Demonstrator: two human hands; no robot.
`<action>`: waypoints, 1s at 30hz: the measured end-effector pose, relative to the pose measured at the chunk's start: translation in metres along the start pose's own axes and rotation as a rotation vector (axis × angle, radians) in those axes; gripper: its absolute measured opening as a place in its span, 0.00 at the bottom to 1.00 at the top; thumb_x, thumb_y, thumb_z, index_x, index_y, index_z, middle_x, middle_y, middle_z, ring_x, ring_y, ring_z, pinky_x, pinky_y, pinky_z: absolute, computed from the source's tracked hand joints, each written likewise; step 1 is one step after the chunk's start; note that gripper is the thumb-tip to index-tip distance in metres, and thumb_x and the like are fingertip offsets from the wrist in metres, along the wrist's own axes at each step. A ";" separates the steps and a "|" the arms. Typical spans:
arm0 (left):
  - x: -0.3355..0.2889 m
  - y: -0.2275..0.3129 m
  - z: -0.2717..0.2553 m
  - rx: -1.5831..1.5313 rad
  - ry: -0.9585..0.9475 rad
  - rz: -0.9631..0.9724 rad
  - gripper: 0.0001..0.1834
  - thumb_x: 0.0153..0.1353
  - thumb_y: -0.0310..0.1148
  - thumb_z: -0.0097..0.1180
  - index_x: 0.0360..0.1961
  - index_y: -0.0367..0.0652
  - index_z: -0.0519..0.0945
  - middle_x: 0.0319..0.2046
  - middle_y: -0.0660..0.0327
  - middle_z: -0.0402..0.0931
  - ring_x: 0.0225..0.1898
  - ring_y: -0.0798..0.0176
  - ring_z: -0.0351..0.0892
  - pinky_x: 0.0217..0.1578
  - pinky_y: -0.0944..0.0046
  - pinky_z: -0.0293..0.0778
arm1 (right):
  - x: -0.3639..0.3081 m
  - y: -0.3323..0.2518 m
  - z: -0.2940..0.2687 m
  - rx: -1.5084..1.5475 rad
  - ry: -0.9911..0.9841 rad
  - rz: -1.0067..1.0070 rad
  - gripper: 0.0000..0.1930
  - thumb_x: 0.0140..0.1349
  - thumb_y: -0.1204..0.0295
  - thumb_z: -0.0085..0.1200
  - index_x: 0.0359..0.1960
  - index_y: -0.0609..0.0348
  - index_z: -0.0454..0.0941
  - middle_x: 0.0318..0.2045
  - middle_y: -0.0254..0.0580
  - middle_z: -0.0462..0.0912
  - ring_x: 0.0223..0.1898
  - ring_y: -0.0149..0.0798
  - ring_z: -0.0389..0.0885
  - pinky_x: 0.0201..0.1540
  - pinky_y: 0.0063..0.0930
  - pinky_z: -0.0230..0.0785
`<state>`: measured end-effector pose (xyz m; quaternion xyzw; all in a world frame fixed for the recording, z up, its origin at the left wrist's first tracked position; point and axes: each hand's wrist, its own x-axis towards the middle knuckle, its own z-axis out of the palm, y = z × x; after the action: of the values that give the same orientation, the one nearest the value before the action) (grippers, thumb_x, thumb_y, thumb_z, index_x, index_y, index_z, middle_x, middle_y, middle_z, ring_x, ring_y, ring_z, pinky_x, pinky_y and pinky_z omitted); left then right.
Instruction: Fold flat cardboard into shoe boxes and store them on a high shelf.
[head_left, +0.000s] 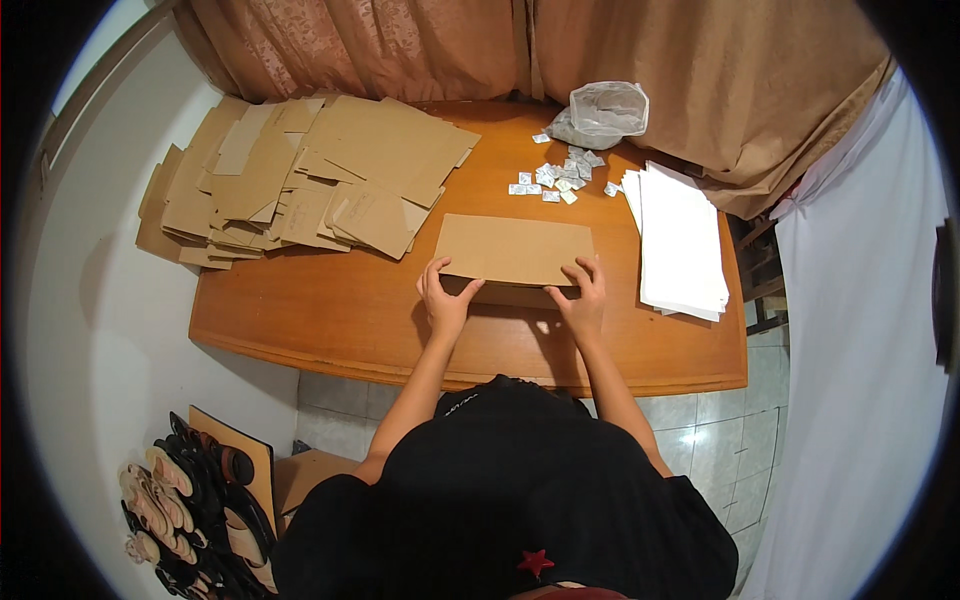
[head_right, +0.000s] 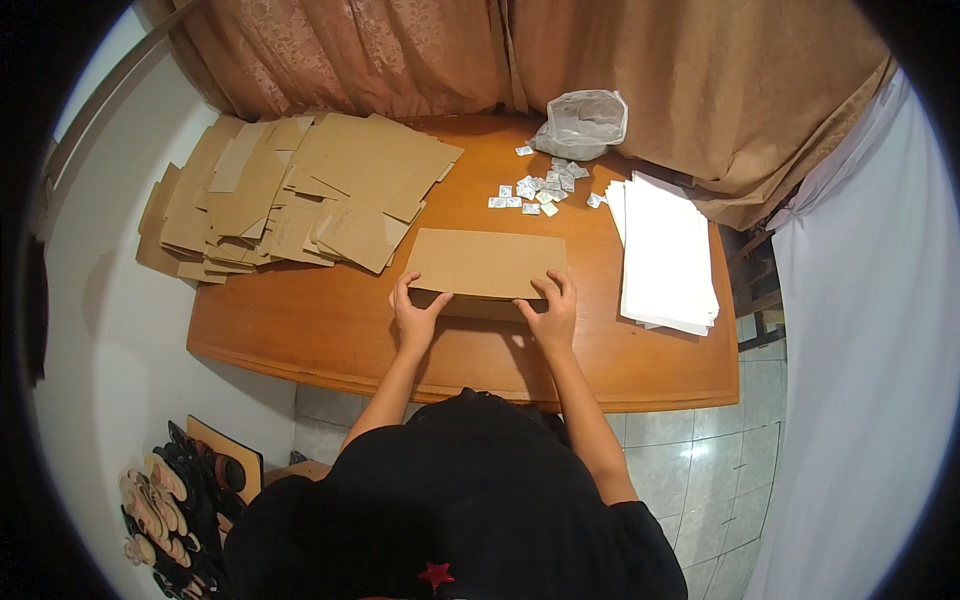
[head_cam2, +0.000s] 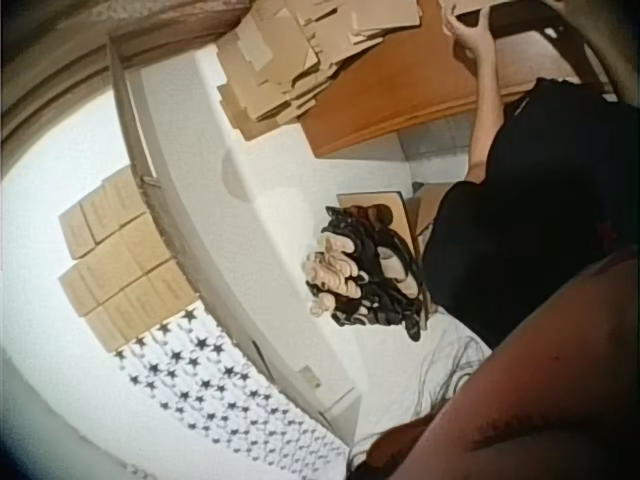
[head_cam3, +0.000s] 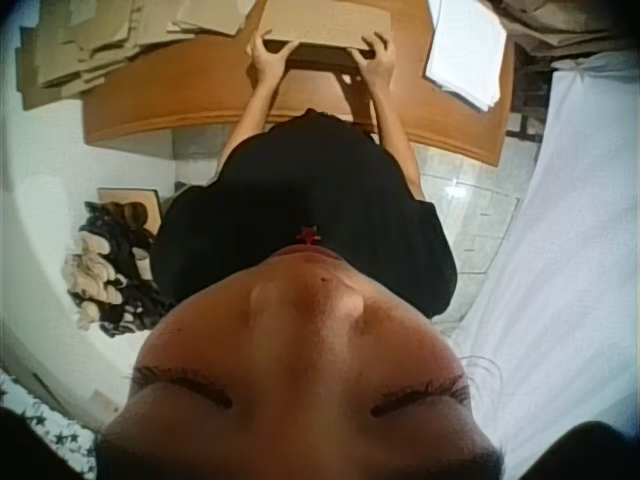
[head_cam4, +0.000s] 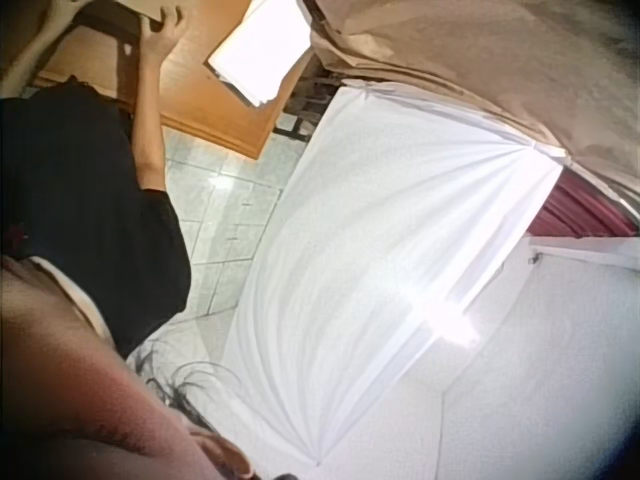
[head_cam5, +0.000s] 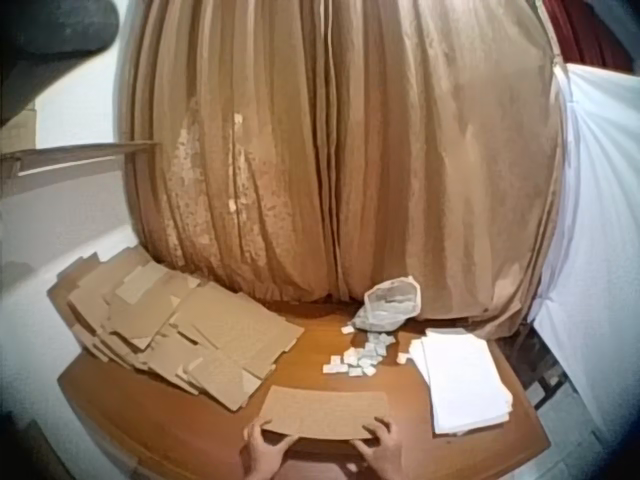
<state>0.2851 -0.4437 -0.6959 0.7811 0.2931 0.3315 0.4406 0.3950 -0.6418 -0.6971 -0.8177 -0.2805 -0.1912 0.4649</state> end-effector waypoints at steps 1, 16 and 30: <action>0.000 -0.003 0.002 0.066 0.013 0.060 0.34 0.38 0.38 0.70 0.47 0.42 0.69 0.49 0.56 0.66 0.53 0.50 0.59 0.53 0.54 0.59 | -0.002 -0.001 0.001 -0.001 0.000 -0.001 0.20 0.36 0.70 0.68 0.35 0.59 0.77 0.46 0.49 0.70 0.52 0.52 0.66 0.57 0.44 0.58; 0.001 -0.016 0.014 0.104 0.050 0.147 0.29 0.42 0.40 0.68 0.46 0.44 0.70 0.51 0.52 0.61 0.54 0.46 0.57 0.53 0.49 0.56 | -0.008 -0.008 0.004 -0.116 0.014 0.031 0.19 0.40 0.71 0.66 0.37 0.57 0.76 0.48 0.49 0.70 0.57 0.59 0.60 0.57 0.46 0.57; -0.004 -0.011 0.032 0.163 0.116 0.170 0.28 0.45 0.38 0.66 0.47 0.44 0.69 0.51 0.51 0.60 0.55 0.45 0.57 0.54 0.50 0.56 | -0.001 0.013 -0.006 -0.192 -0.038 -0.066 0.14 0.44 0.73 0.61 0.36 0.55 0.78 0.42 0.47 0.73 0.47 0.53 0.67 0.52 0.43 0.61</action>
<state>0.3059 -0.4580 -0.7193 0.8157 0.2770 0.3875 0.3284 0.4021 -0.6528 -0.7025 -0.8522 -0.2965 -0.2170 0.3725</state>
